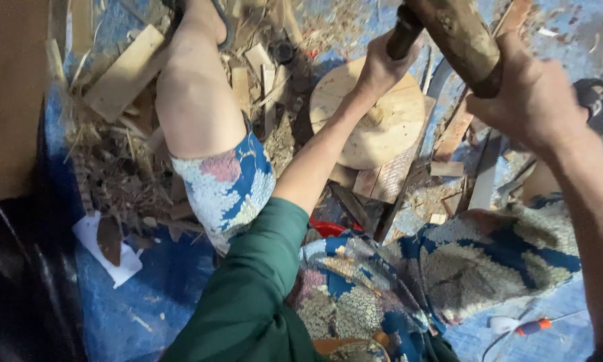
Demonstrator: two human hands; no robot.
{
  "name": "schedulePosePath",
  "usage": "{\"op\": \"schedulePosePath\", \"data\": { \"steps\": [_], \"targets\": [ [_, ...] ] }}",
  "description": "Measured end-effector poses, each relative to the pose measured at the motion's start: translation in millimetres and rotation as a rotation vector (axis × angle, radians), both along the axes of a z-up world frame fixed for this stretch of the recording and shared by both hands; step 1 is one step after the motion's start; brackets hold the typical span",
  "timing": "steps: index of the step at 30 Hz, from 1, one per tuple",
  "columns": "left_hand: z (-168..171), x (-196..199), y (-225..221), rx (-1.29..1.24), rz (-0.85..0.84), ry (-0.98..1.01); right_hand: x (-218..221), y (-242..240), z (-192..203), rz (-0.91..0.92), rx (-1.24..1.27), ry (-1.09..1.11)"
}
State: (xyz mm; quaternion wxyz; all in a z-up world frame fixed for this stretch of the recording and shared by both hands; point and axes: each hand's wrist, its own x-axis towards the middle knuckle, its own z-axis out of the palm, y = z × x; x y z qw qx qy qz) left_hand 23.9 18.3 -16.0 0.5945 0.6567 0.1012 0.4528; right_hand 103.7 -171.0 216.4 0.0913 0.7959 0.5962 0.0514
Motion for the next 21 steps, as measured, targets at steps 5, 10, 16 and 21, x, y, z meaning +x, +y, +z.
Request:
{"op": "schedulePosePath", "data": {
  "steps": [5, 10, 16, 21],
  "targets": [
    [34.2, -14.6, -4.9, -0.04, -0.078, -0.051, -10.4, -9.7, 34.1, -0.136, 0.422, 0.91],
    [-28.6, 16.3, -6.1, 0.027, -0.006, 0.046, -8.8, -5.6, -13.5, -0.077, 0.08, 0.142],
    [43.0, -18.4, -7.7, -0.111, -0.008, 0.029, 35.9, -52.2, -17.7, -0.298, 0.455, 1.066],
    [25.0, -10.0, -2.1, -0.075, 0.029, 0.124, -34.7, 12.5, 29.1, -0.218, 0.321, 0.624]
  ]
}}
